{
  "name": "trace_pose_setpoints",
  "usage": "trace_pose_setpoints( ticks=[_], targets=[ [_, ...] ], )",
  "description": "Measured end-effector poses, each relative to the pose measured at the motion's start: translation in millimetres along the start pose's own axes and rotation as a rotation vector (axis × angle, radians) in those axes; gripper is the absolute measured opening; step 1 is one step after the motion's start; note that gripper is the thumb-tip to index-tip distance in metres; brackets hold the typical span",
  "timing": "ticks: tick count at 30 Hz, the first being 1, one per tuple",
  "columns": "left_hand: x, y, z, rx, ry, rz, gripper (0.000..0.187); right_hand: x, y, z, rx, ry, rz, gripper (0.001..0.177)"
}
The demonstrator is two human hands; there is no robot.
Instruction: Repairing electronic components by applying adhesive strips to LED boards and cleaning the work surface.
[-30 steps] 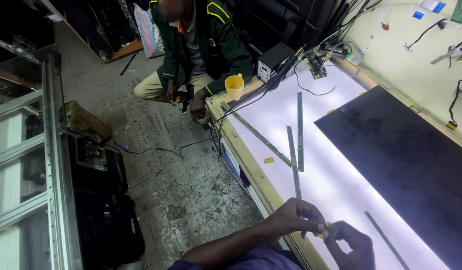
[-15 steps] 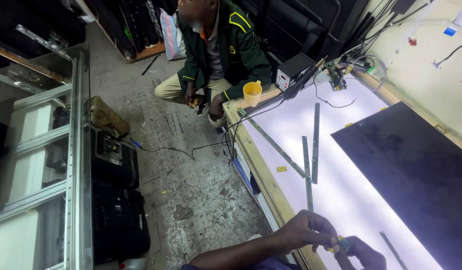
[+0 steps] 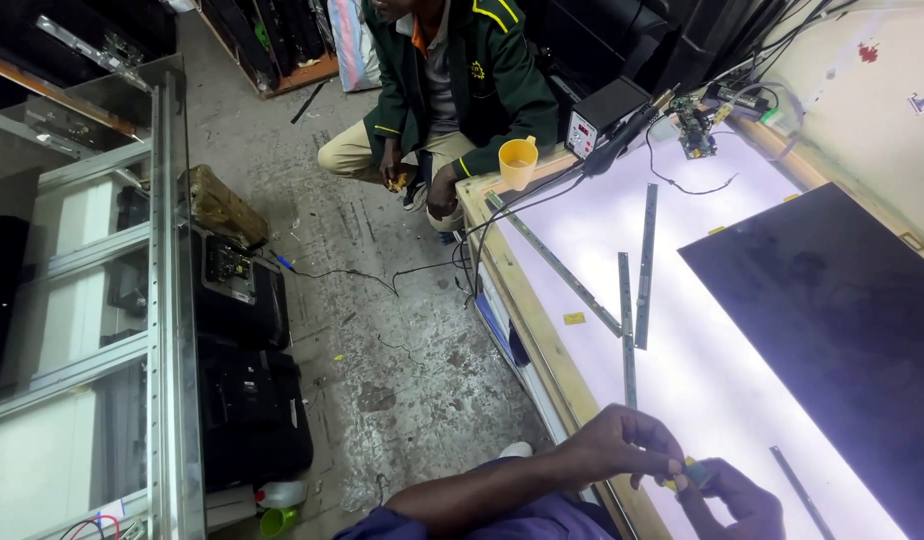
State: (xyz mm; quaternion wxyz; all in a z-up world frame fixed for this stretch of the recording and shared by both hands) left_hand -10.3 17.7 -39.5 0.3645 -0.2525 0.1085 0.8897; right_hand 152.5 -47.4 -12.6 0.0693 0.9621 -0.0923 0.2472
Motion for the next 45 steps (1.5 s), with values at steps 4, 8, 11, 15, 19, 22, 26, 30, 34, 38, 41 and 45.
trace_pose_setpoints(
  ticks=[4,8,11,15,19,22,26,30,34,38,41,45],
  targets=[
    [2.4,-2.5,-5.1,-0.016,0.048,-0.003,0.011,-2.4,-0.6,6.9,0.026,0.039,0.020,0.022],
    [2.2,-1.0,-3.4,-0.001,0.015,0.020,0.013,-1.8,1.4,9.2,0.038,0.010,0.007,0.019],
    [0.8,0.4,1.3,0.007,0.022,0.029,0.010,-4.4,1.4,8.5,0.057,0.016,0.012,0.019],
    [0.3,3.7,1.5,0.000,0.038,0.022,0.011,-7.7,6.0,-3.2,0.075,0.024,0.009,0.023],
    [-2.0,5.3,2.7,0.049,0.015,0.063,0.008,-9.4,9.8,-11.9,0.028,-0.014,0.013,0.020],
    [-1.7,3.2,2.0,0.057,0.022,0.082,0.007,-9.4,9.3,-15.0,0.038,-0.014,0.012,0.019],
    [-6.9,6.9,10.7,0.061,-0.011,0.090,0.007,-8.9,14.3,-25.9,0.089,-0.020,0.008,0.022],
    [-5.0,4.9,-0.6,0.150,-0.025,0.069,0.007,-5.1,17.7,-36.4,0.049,-0.003,0.042,0.021],
    [-12.5,7.6,-9.9,0.082,0.071,0.109,0.017,3.4,26.8,-44.1,0.067,-0.069,0.042,0.018],
    [-15.5,5.8,-0.1,0.065,0.046,0.135,0.018,6.7,22.6,-56.9,0.098,-0.154,0.025,0.015],
    [-15.5,5.1,7.1,0.067,0.028,0.116,0.018,7.8,23.1,-64.4,0.086,-0.213,0.026,0.015],
    [-17.7,3.8,10.3,0.075,0.015,0.079,0.022,9.1,22.7,-62.4,0.093,-0.238,0.039,0.015]
  ],
)
Point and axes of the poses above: each hand's wrist, its own y-axis away from the middle knuckle, its own x-axis out of the back of the hand, z = x × y, the point moved 2 cm from there along -y, towards the middle knuckle, and after that the axes turned 1 degree about -x, right-handed, at the moved point
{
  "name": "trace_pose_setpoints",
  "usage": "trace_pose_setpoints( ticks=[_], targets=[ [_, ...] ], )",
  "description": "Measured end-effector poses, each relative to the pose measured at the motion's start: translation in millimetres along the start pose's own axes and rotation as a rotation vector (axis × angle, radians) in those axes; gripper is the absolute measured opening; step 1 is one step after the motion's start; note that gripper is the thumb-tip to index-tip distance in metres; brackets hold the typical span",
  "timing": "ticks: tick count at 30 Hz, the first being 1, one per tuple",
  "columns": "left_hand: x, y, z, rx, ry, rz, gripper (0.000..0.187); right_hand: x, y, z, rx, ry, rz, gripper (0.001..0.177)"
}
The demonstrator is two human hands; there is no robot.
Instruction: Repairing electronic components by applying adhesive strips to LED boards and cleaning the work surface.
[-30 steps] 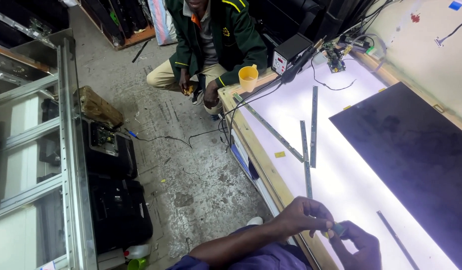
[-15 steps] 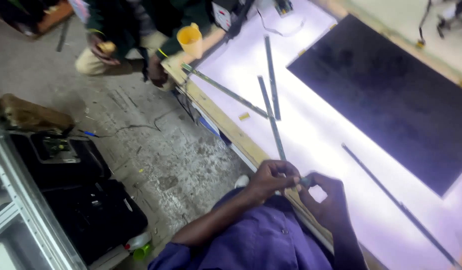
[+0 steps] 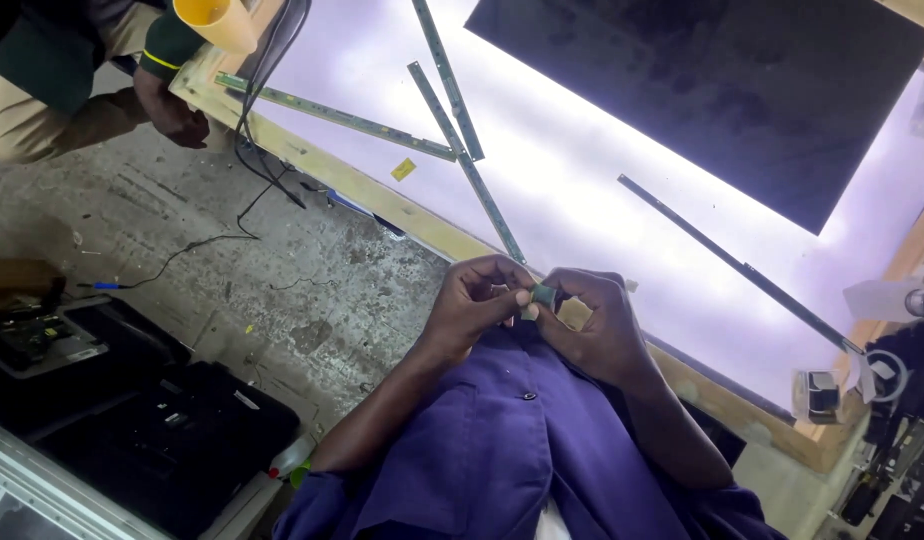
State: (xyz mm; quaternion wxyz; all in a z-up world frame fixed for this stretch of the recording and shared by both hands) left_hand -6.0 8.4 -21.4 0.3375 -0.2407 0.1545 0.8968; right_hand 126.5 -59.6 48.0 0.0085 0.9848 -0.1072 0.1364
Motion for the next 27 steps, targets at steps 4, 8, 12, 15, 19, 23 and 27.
trace_pose_setpoints(
  ticks=[4,8,12,15,19,23,27],
  targets=[
    [-1.2,0.8,5.2,-0.030,0.024,-0.036,0.022,0.1,-0.8,-9.2,-0.003,-0.026,-0.019,0.015],
    [0.0,0.4,3.0,-0.051,0.022,-0.053,0.021,0.3,-1.1,-7.4,0.009,-0.024,-0.030,0.015],
    [-0.7,-0.1,1.9,-0.048,0.019,-0.054,0.023,-0.6,-2.0,-12.8,0.010,-0.019,-0.028,0.014],
    [-1.0,-1.0,0.6,-0.072,0.042,-0.055,0.021,-1.6,-1.3,-11.8,0.014,-0.020,-0.025,0.014],
    [1.6,-2.8,-3.9,-0.090,0.056,-0.053,0.019,-1.2,0.1,-5.1,0.000,-0.014,-0.020,0.013],
    [1.9,-2.4,-6.1,-0.101,0.053,-0.032,0.018,-2.3,2.4,0.3,-0.017,-0.016,0.002,0.013],
    [2.4,-1.1,-9.0,-0.118,0.057,-0.041,0.017,-1.7,-0.7,-7.1,0.015,-0.006,-0.030,0.012]
  ],
)
Point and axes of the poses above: each hand's wrist, its own y-axis away from the middle knuckle, its own x-axis out of the back of the hand, z = x × y, the point moved 2 cm from there along -y, towards the middle knuckle, and after that the axes turned 1 degree about -x, right-handed, at the moved point
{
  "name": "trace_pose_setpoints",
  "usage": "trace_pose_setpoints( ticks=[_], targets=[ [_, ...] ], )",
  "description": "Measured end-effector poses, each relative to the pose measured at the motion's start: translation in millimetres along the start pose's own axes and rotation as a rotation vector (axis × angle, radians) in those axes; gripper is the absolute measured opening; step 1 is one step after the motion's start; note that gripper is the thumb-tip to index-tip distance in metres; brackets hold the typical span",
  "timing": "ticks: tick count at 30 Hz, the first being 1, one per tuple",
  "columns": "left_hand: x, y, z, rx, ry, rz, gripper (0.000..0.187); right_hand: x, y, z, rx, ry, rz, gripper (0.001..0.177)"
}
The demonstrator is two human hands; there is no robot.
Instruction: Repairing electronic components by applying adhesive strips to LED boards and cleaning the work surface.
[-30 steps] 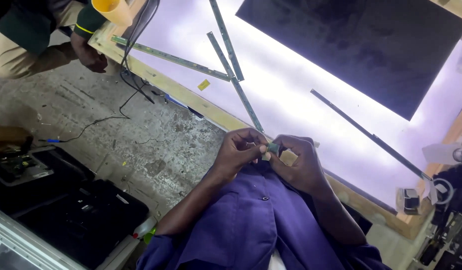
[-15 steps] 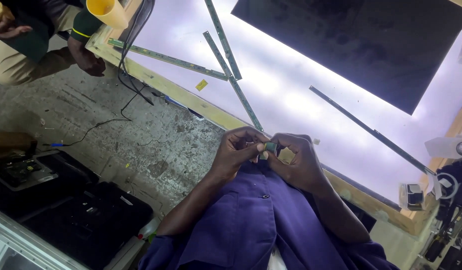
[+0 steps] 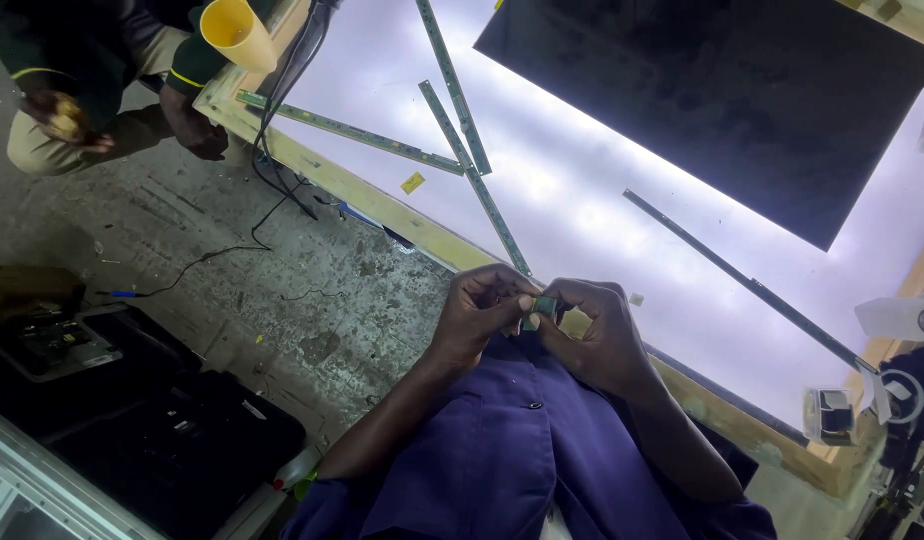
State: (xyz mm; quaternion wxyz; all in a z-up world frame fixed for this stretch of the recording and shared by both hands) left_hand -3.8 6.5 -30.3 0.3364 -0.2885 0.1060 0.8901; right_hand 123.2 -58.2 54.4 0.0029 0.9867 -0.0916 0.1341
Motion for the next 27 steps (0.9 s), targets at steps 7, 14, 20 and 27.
trace_pose_setpoints(
  ticks=[7,14,20,27],
  targets=[
    [-1.6,0.0,0.1,0.021,-0.005,0.033,0.018,1.7,0.2,2.9,-0.011,-0.018,0.005,0.014],
    [-2.2,3.6,3.0,0.062,-0.055,-0.008,0.018,14.9,2.3,21.9,0.035,-0.044,0.028,0.015],
    [-5.6,4.7,0.8,0.130,-0.052,-0.020,0.018,16.5,4.9,30.8,0.023,-0.069,0.039,0.015],
    [-5.6,3.6,1.0,0.144,-0.048,-0.046,0.017,17.1,4.6,28.8,0.017,-0.042,0.039,0.014]
  ],
)
Point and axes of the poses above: each hand's wrist, its own y-axis away from the middle knuckle, its own x-axis out of the back of the hand, z = x × y, the point moved 2 cm from there along -y, towards the middle knuckle, and after that the axes turned 1 degree about -x, right-handed, at the moved point
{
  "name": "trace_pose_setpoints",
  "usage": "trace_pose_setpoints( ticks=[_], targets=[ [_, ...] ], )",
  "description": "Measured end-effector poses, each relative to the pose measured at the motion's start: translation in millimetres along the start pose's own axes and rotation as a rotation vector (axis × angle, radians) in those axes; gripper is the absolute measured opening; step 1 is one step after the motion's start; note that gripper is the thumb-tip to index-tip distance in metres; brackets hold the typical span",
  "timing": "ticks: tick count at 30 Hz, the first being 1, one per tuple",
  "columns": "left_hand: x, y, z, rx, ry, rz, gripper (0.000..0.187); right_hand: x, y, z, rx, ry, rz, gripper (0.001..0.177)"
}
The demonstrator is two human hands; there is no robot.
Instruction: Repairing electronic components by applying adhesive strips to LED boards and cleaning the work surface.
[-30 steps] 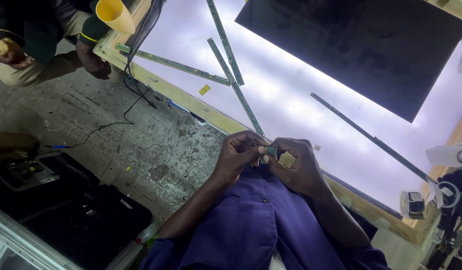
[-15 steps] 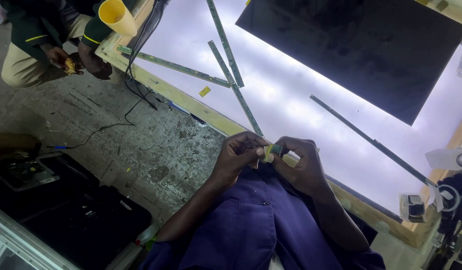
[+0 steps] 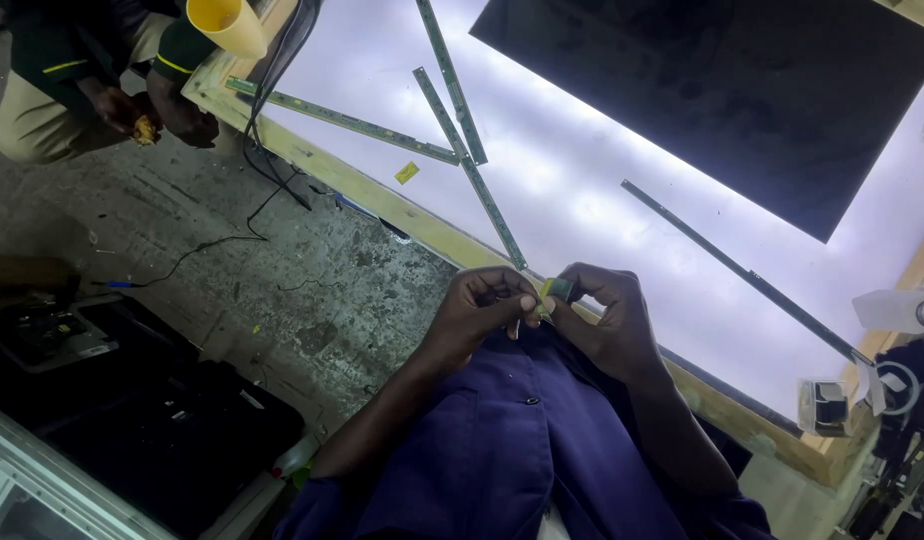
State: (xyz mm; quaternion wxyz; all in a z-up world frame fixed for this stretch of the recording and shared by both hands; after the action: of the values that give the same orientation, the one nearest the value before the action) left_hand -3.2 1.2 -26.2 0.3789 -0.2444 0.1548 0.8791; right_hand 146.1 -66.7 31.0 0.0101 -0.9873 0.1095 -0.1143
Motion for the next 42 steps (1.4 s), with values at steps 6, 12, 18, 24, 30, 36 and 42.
trace_pose_setpoints(
  ticks=[6,12,18,24,30,36,42],
  targets=[
    [0.9,0.3,-3.0,0.003,-0.018,0.025,0.017,2.5,0.4,-1.7,-0.028,0.025,-0.013,0.014],
    [3.0,-1.4,-5.7,0.022,-0.071,0.037,0.018,3.1,1.1,-3.0,-0.029,0.053,-0.002,0.010],
    [3.8,-2.5,-7.7,0.019,-0.092,0.035,0.018,3.2,1.6,-7.1,-0.043,0.060,-0.011,0.012],
    [2.2,-2.2,-3.0,0.038,-0.114,0.036,0.021,2.7,1.6,-12.7,-0.043,0.067,-0.018,0.012],
    [3.9,-2.8,-4.9,0.022,-0.145,0.023,0.020,3.4,2.5,-8.5,-0.039,0.067,-0.017,0.011],
    [-0.8,0.5,3.0,0.013,-0.111,-0.001,0.017,5.8,2.3,-6.1,-0.015,0.057,0.004,0.012],
    [-4.7,2.7,12.5,-0.037,-0.380,-0.007,0.023,8.0,5.4,6.7,0.000,0.027,0.054,0.017]
  ],
)
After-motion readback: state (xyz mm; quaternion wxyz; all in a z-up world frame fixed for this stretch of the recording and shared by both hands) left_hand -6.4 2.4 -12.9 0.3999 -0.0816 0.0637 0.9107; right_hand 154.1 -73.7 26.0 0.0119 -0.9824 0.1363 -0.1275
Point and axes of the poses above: each hand's wrist, its own y-axis away from the middle knuckle, its own x-axis out of the back of the hand, z = x × y, the point moved 2 cm from there along -y, towards the middle knuckle, and after that the axes turned 1 degree about -x, right-handed, at the moved point
